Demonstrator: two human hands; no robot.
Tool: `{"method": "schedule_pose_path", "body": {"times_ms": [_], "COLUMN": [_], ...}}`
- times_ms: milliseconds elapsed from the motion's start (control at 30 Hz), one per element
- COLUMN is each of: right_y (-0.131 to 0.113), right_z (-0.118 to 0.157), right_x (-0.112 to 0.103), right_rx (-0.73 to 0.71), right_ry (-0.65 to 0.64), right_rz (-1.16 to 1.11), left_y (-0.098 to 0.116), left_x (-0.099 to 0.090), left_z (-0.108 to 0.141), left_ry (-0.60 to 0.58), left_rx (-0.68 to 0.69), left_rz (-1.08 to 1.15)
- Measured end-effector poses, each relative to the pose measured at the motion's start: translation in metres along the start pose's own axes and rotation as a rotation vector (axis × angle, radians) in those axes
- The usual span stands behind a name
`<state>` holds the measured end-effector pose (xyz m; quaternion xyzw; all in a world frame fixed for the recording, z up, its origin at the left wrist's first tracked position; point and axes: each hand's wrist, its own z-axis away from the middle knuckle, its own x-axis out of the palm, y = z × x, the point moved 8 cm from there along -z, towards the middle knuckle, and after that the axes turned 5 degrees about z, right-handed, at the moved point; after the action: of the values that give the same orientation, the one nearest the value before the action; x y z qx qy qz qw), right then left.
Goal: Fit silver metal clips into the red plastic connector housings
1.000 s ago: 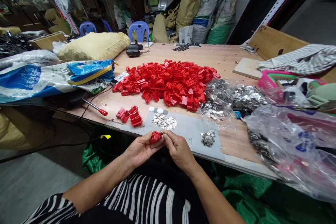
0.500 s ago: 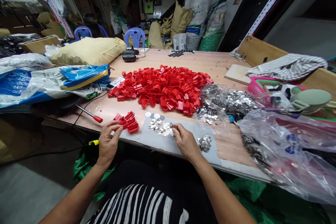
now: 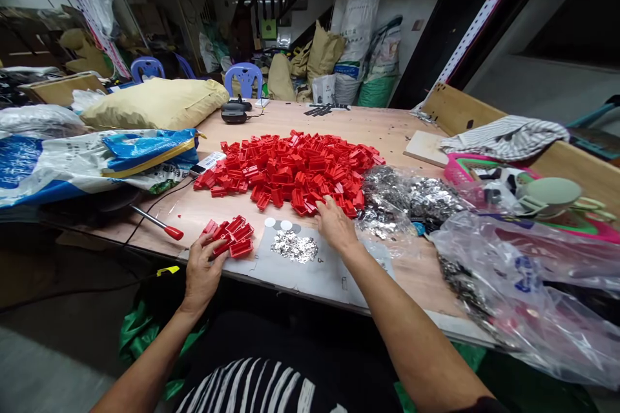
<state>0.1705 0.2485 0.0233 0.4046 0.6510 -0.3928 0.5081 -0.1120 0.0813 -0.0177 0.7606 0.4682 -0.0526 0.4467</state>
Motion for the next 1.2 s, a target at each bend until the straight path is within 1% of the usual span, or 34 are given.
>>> {"method": "schedule_pose_path", "body": {"times_ms": [100, 167, 233, 300, 333, 367, 433, 500, 533, 600, 667, 733, 767, 800, 867, 933, 1000, 1100, 1200], "right_y": [0.001, 0.003, 0.004, 0.000, -0.005, -0.013, -0.035, -0.054, -0.062, -0.068, -0.060, -0.039, -0.027, -0.015, -0.001, 0.003, 0.001, -0.003, -0.004], "right_z": [-0.005, -0.002, 0.009, 0.026, 0.037, 0.050, 0.078, 0.104, 0.116, 0.132, 0.138, 0.134, 0.129, 0.124, 0.114, 0.104, 0.097, 0.089, 0.086], "right_x": [0.001, -0.002, -0.009, -0.015, -0.016, -0.015, -0.013, -0.014, -0.015, -0.015, -0.009, -0.004, -0.003, -0.003, -0.001, 0.004, 0.010, 0.014, 0.015], "right_rx": [0.001, 0.007, 0.022, 0.030, 0.025, 0.000, -0.062, -0.104, -0.129, -0.150, -0.097, -0.004, 0.036, 0.072, 0.109, 0.115, 0.111, 0.106, 0.094], "right_ry": [0.001, 0.023, 0.062, 0.068, 0.036, -0.032, -0.196, -0.285, -0.319, -0.373, -0.401, -0.355, -0.289, -0.219, -0.145, -0.142, -0.167, -0.208, -0.229], "right_rz": [-0.009, -0.048, -0.166, -0.367, -0.476, -0.583, -0.748, -0.848, -0.894, -0.964, -0.989, -0.925, -0.848, -0.739, -0.497, -0.297, -0.175, -0.127, -0.146], "left_y": [0.006, 0.014, 0.027, 0.042, 0.050, 0.058, 0.069, 0.081, 0.087, 0.098, 0.104, 0.105, 0.105, 0.105, 0.105, 0.106, 0.107, 0.106, 0.108], "left_x": [-0.002, -0.008, -0.016, -0.019, -0.015, -0.008, 0.018, 0.047, 0.059, 0.075, 0.082, 0.085, 0.085, 0.085, 0.085, 0.082, 0.079, 0.075, 0.071], "left_z": [-0.002, -0.001, 0.001, 0.003, 0.004, 0.005, 0.011, 0.023, 0.028, 0.038, 0.043, 0.046, 0.048, 0.049, 0.052, 0.051, 0.050, 0.047, 0.045], "left_ry": [0.005, 0.035, 0.081, 0.101, 0.069, 0.006, -0.177, -0.367, -0.433, -0.536, -0.577, -0.579, -0.576, -0.576, -0.578, -0.567, -0.540, -0.517, -0.519], "left_rx": [0.006, 0.016, 0.020, 0.008, -0.013, -0.060, -0.232, -0.432, -0.504, -0.574, -0.584, -0.600, -0.618, -0.637, -0.651, -0.631, -0.602, -0.539, -0.432], "left_rz": [-0.023, -0.026, 0.014, 0.122, 0.204, 0.304, 0.545, 0.784, 0.867, 0.952, 0.979, 1.023, 1.053, 1.079, 1.096, 1.068, 1.034, 0.963, 0.845]}}
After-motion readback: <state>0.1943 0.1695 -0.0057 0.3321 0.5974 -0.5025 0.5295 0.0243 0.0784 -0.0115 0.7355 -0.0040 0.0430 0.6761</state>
